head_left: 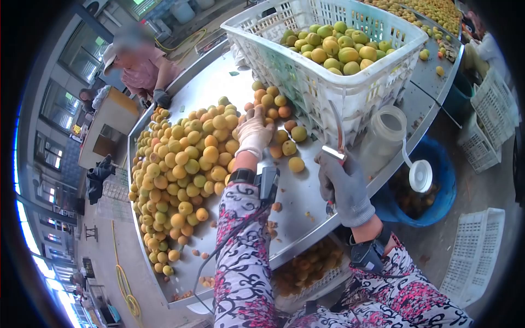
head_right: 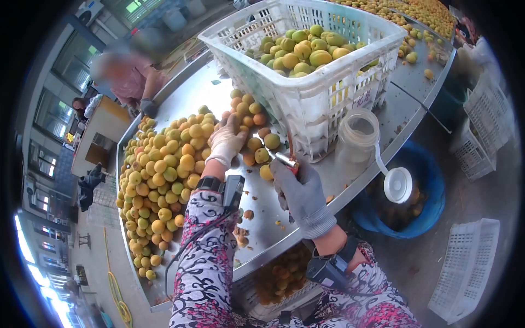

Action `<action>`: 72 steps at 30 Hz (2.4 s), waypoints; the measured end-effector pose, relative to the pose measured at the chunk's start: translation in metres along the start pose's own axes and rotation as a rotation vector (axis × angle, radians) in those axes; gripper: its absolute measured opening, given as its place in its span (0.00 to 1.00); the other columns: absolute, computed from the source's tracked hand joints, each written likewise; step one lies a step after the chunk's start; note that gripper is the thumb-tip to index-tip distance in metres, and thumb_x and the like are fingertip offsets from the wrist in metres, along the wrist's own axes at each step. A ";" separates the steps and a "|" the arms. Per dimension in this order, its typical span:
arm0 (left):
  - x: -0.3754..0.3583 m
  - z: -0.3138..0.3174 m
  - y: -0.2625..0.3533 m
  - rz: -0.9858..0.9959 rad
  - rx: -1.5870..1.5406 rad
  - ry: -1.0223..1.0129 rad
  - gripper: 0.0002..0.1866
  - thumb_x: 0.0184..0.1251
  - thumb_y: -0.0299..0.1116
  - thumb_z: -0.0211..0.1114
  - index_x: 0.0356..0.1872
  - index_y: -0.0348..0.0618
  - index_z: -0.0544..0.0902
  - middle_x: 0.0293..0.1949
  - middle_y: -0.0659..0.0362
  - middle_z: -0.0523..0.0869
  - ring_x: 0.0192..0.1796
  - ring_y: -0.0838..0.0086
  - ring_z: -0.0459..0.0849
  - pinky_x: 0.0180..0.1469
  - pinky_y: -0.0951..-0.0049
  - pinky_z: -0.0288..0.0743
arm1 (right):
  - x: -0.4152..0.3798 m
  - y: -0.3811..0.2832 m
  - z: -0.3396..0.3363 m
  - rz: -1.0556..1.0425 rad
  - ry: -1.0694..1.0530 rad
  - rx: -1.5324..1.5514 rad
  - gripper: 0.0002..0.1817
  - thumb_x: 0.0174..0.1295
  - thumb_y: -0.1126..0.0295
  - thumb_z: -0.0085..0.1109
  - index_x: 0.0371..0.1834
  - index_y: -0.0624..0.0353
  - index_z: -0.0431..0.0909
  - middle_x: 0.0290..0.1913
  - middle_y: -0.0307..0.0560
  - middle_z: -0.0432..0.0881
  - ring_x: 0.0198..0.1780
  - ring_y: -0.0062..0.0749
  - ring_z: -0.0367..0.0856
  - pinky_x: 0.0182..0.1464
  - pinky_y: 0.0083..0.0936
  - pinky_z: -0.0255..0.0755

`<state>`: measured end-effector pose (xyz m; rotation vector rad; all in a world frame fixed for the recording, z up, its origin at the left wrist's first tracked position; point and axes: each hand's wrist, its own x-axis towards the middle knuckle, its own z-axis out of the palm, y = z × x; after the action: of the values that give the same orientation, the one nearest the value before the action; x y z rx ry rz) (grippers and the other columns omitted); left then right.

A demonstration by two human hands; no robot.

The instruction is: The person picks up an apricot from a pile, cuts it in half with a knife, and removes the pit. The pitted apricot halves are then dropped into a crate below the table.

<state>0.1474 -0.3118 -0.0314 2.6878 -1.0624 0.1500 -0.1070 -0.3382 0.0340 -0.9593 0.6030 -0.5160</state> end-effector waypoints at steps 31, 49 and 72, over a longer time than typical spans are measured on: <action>-0.296 -0.114 -0.096 -0.195 -1.642 -0.013 0.29 0.62 0.33 0.63 0.65 0.42 0.67 0.49 0.60 0.76 0.49 0.76 0.75 0.51 0.73 0.72 | -0.063 0.095 0.087 -0.231 -0.777 -0.685 0.16 0.70 0.57 0.49 0.46 0.59 0.71 0.29 0.47 0.80 0.34 0.34 0.80 0.38 0.27 0.72; -0.283 -0.113 -0.075 -0.264 -1.860 0.116 0.29 0.62 0.39 0.64 0.60 0.32 0.68 0.42 0.53 0.80 0.46 0.70 0.79 0.55 0.70 0.71 | -0.086 0.123 0.094 -0.193 -0.625 -0.776 0.19 0.67 0.54 0.51 0.43 0.62 0.74 0.26 0.54 0.80 0.33 0.52 0.81 0.35 0.38 0.72; -0.279 -0.127 -0.067 -0.283 -1.757 0.145 0.24 0.66 0.32 0.60 0.62 0.38 0.68 0.43 0.59 0.80 0.48 0.73 0.78 0.56 0.72 0.70 | -0.070 0.097 0.090 -0.067 -0.729 -0.788 0.20 0.68 0.54 0.48 0.45 0.61 0.76 0.29 0.54 0.81 0.33 0.43 0.82 0.37 0.33 0.73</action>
<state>-0.0113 -0.0475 0.0266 1.1216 -0.3124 -0.4354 -0.0829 -0.1929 0.0063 -1.8027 0.0843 0.0657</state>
